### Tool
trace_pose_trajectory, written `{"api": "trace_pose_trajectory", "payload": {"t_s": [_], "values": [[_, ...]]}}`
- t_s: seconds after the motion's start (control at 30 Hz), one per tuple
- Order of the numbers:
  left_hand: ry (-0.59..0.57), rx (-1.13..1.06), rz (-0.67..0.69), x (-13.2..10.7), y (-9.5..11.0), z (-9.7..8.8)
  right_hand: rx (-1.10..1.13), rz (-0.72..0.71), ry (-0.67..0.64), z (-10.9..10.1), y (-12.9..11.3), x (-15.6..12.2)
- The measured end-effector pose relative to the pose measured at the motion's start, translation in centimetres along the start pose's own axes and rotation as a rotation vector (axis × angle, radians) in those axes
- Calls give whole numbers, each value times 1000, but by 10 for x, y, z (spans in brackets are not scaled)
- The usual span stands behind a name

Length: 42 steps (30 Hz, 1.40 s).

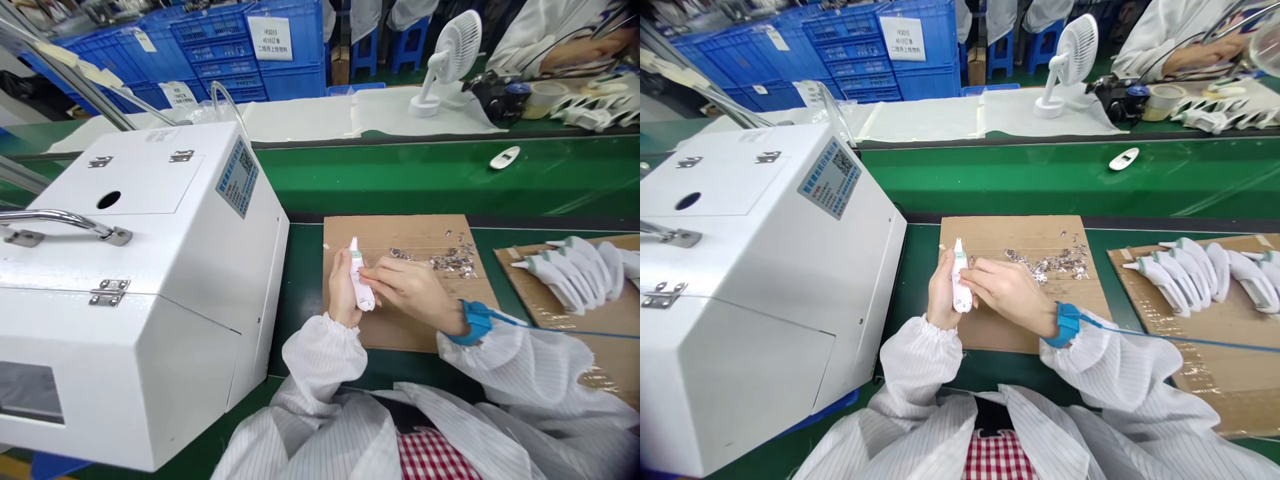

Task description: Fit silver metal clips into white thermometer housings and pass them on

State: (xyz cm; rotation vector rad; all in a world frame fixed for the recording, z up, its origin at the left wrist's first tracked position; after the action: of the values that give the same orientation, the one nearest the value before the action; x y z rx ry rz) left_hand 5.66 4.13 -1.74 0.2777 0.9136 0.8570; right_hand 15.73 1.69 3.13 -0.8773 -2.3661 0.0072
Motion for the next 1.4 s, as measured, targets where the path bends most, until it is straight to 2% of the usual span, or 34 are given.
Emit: {"api": "trace_pose_trajectory", "payload": {"t_s": [0.07,0.1,0.13,0.23,0.27,0.33,0.4,0.5,0.7,0.8,0.9,0.93,1.07,1.1,1.2,1.4], "values": [[-11,-28,-55,2,6,-4,55,-68,-128,-1,1,1],[-14,-46,-74,3,11,-7,93,-43,-168,-2,5,0],[-13,-66,-77,5,17,-11,123,29,-180,-2,13,-1],[20,-140,-29,7,37,-26,109,393,-183,3,45,-9],[34,-162,-11,7,42,-31,72,496,-239,10,55,-12],[44,-188,2,6,45,-38,11,585,-405,29,67,-15],[38,-193,-13,6,41,-42,-5,567,-509,48,73,-13],[21,-184,-65,6,29,-43,-18,521,-509,66,74,-4],[15,-135,-89,8,18,-41,-36,424,-563,77,71,7],[16,-107,-65,10,17,-38,-25,421,-540,69,72,15],[30,-88,-58,13,12,-34,1,451,-457,50,67,25],[36,-84,-63,14,9,-32,76,459,-416,45,63,28],[53,-62,-96,16,-1,-22,679,505,-239,35,37,30],[58,-57,-99,16,-2,-20,756,512,-203,34,33,29],[73,-55,-106,14,-5,-16,683,486,-148,31,30,25],[103,-84,-144,13,-8,-15,522,405,-169,27,30,27]]}}
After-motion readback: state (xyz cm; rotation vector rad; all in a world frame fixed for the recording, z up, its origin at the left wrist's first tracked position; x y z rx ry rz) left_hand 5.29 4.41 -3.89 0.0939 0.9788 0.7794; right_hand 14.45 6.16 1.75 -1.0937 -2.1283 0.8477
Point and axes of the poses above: each hand's wrist, its own x-axis towards the middle knuckle, its own z-axis out of the palm, y = z × x, the point moved 5 cm from there along x, towards the middle knuckle, and after that the axes turned 12 degrees about -z, right-handed, at the moved point
